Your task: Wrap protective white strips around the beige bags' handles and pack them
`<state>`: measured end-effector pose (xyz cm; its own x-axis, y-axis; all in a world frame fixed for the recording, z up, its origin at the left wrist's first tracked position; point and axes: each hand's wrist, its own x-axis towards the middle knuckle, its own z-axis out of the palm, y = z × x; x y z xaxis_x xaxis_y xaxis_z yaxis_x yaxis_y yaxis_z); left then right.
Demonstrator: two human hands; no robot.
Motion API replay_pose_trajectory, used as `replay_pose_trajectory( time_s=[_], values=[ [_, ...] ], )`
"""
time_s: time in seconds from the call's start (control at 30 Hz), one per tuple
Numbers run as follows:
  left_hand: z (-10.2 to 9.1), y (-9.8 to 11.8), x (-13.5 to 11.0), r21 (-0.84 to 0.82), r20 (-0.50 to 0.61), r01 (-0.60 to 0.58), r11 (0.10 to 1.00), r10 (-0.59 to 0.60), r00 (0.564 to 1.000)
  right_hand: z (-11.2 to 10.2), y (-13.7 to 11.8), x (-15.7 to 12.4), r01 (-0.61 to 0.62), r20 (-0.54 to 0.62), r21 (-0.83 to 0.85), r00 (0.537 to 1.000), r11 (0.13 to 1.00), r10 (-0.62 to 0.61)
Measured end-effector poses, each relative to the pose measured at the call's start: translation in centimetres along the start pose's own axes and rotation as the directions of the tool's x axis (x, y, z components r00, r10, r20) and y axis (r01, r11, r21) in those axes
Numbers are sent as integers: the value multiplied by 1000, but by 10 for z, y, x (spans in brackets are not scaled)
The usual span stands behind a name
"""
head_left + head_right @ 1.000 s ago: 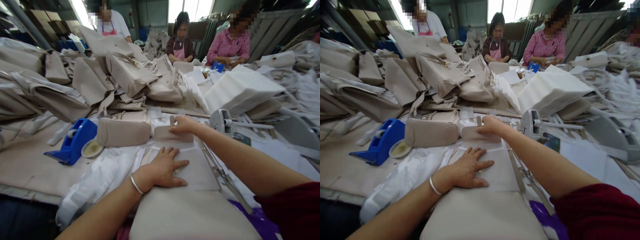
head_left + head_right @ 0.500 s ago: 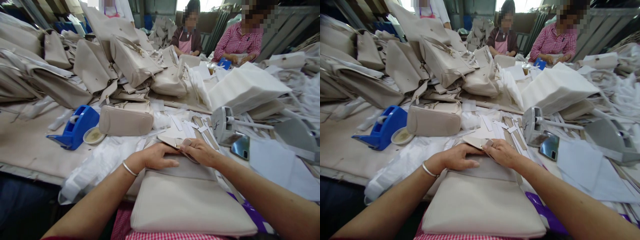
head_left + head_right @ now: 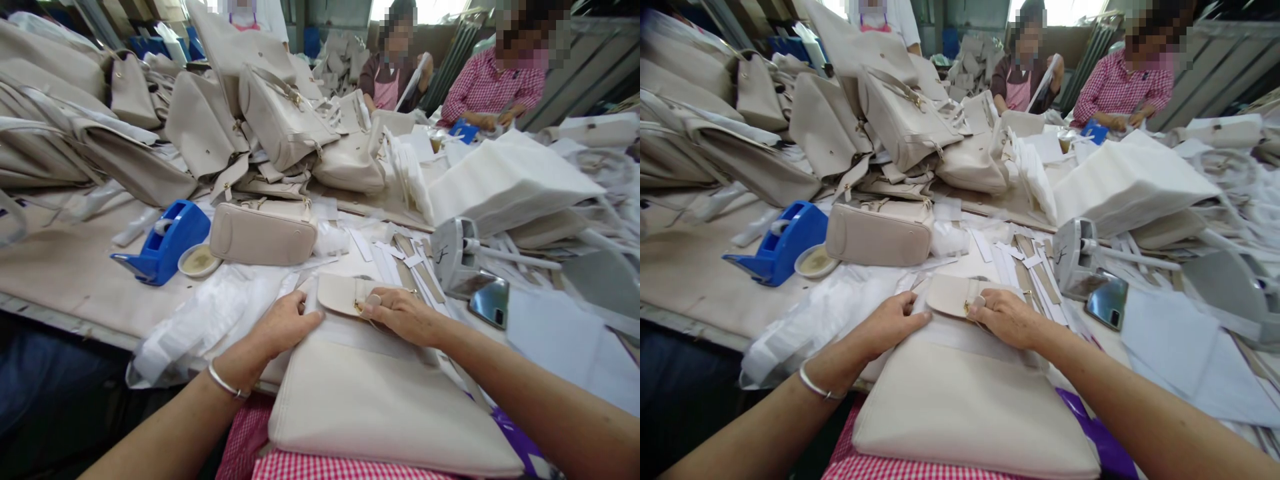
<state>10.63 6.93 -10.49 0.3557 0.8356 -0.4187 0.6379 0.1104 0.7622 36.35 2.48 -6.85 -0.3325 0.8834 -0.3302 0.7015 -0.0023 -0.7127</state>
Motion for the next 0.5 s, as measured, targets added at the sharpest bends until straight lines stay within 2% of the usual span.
replay_pose_trajectory(
  time_s=[0.07, 0.3, 0.4, 0.5],
  values=[
    [2, -1, 2, -53, 31, -5, 999, 7, 999, 0, -2, -2, 14, 5, -39, 1000, 999, -14],
    [4, -10, 1, -248, 38, -31, 968, 41, 998, 9, 0, -7, 155, 13, -259, 987, 953, -157],
    [0, -7, -3, -336, 87, -29, 941, 62, 994, 20, -1, -10, 171, -3, -419, 982, 892, -190],
    [-5, -2, -6, -418, 166, -26, 908, 105, 981, 32, -5, -10, 164, 23, -596, 982, 786, -188]
  ],
)
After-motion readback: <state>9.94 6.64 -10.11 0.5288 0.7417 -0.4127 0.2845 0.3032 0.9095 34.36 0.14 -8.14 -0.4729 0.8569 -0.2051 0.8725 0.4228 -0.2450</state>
